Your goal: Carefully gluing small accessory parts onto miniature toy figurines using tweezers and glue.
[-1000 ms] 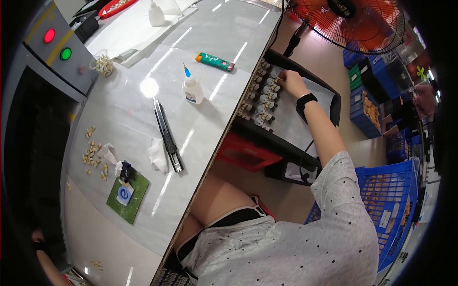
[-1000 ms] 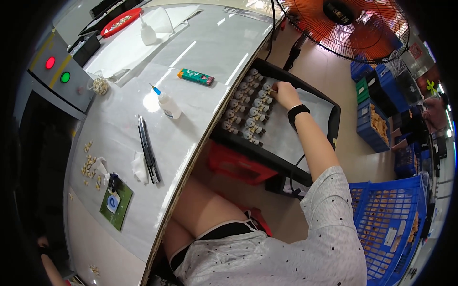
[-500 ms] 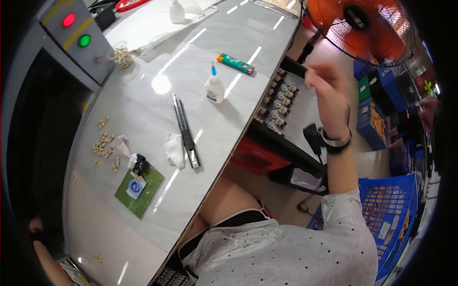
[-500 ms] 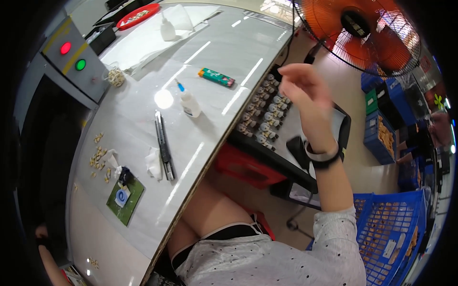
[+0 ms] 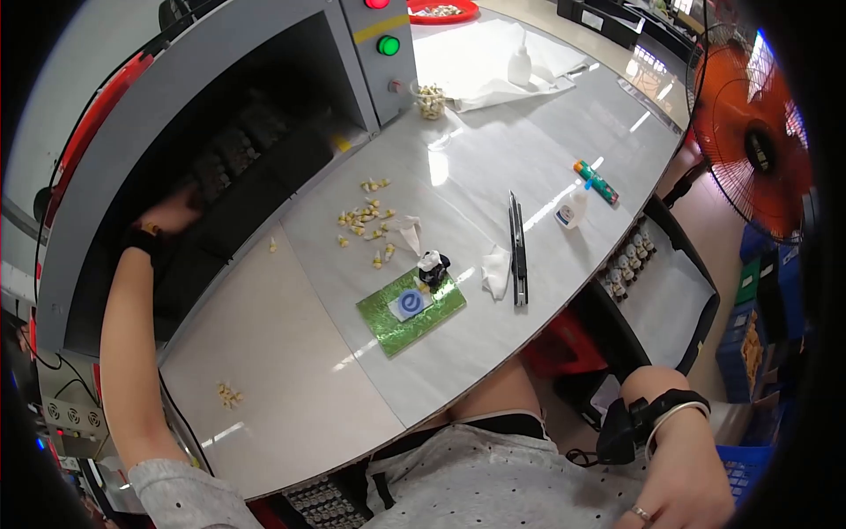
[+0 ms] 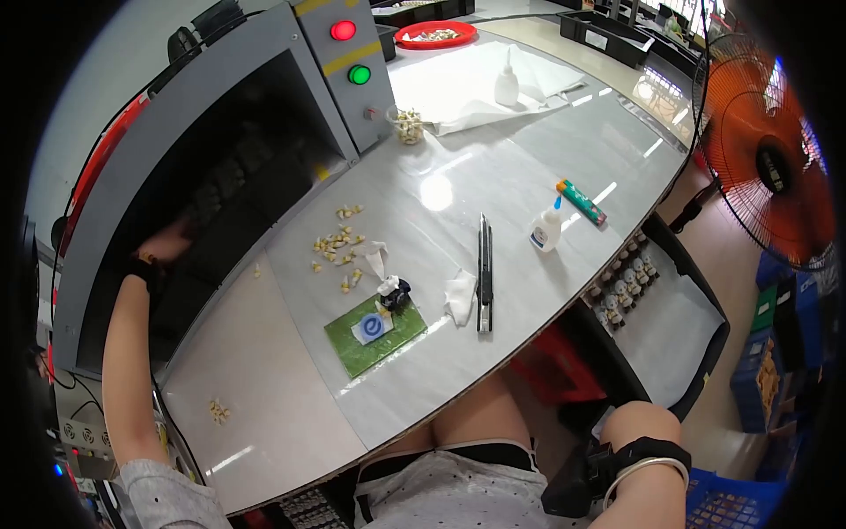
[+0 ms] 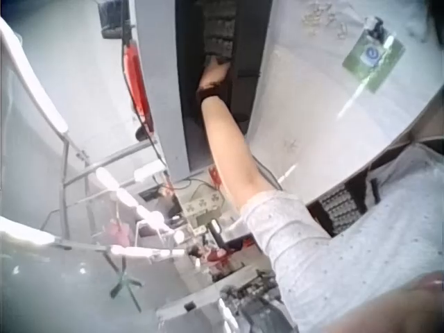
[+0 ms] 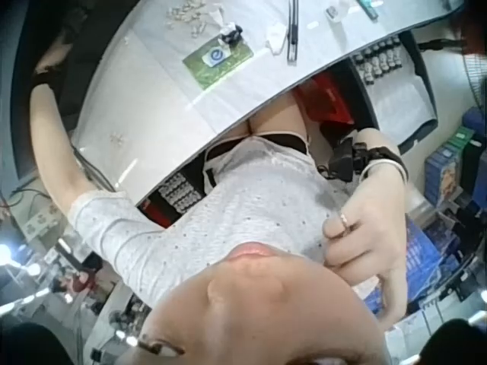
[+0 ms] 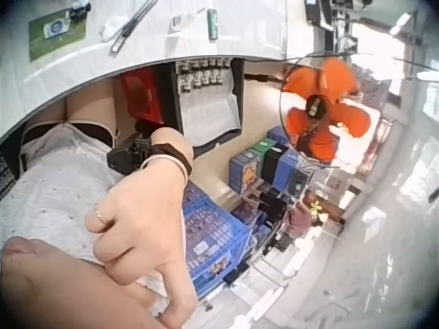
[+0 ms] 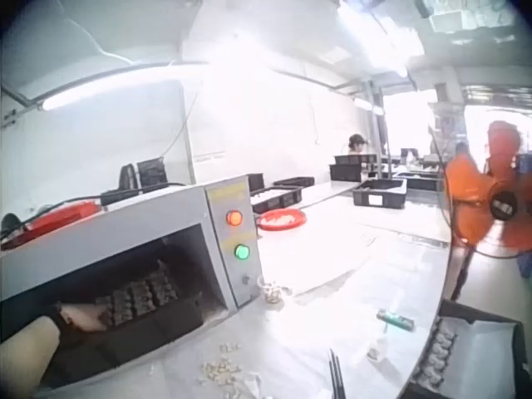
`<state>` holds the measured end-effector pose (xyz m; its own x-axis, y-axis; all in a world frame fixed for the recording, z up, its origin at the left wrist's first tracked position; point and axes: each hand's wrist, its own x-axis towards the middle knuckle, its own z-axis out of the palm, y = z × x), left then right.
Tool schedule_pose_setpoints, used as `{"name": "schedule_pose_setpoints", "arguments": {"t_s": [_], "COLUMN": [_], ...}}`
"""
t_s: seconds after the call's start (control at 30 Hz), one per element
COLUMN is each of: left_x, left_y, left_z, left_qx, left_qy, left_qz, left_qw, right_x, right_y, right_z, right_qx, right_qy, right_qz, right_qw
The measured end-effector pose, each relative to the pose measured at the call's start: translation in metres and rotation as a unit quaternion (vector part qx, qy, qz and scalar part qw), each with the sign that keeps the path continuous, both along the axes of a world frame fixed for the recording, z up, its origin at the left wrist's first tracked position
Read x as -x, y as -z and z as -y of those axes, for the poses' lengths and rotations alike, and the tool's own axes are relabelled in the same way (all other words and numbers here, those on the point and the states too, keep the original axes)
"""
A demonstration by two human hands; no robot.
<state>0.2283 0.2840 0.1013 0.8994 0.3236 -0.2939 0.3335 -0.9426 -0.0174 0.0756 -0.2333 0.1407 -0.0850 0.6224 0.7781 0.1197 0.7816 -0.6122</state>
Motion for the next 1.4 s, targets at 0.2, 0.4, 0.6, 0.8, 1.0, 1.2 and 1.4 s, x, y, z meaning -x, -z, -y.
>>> {"name": "schedule_pose_setpoints", "arguments": {"t_s": [0.2,0.4,0.6,0.8,1.0,1.2,1.4], "left_x": [-0.014,-0.030,-0.061,-0.052,-0.081,-0.060,-0.033], "left_y": [-0.014,0.023,0.051,0.001,0.005,-0.010,-0.033], "left_z": [0.068,0.016,-0.004,0.070,0.098,0.117,0.120], "left_qx": [-0.005,0.070,-0.189,0.171,-0.135,-0.101,0.196], "left_qy": [0.025,0.156,0.121,0.084,0.164,0.172,-0.012], "left_qz": [-0.122,-0.095,-0.140,-0.070,-0.162,-0.145,0.001], "left_qw": [0.992,0.981,0.964,0.979,0.964,0.969,0.981], "right_x": [0.007,-0.006,-0.006,-0.009,-0.011,-0.008,-0.020], "right_y": [0.002,0.023,0.035,0.049,0.051,0.059,0.079], "right_z": [0.004,-0.007,0.001,0.002,0.009,0.025,0.021], "right_qx": [-0.027,0.136,0.153,0.126,0.115,0.142,0.122], "right_qy": [0.083,0.023,0.124,0.151,0.159,0.193,0.171], "right_qz": [0.164,0.246,0.209,0.132,0.075,0.037,-0.010], "right_qw": [0.983,0.959,0.958,0.971,0.978,0.970,0.978]}}
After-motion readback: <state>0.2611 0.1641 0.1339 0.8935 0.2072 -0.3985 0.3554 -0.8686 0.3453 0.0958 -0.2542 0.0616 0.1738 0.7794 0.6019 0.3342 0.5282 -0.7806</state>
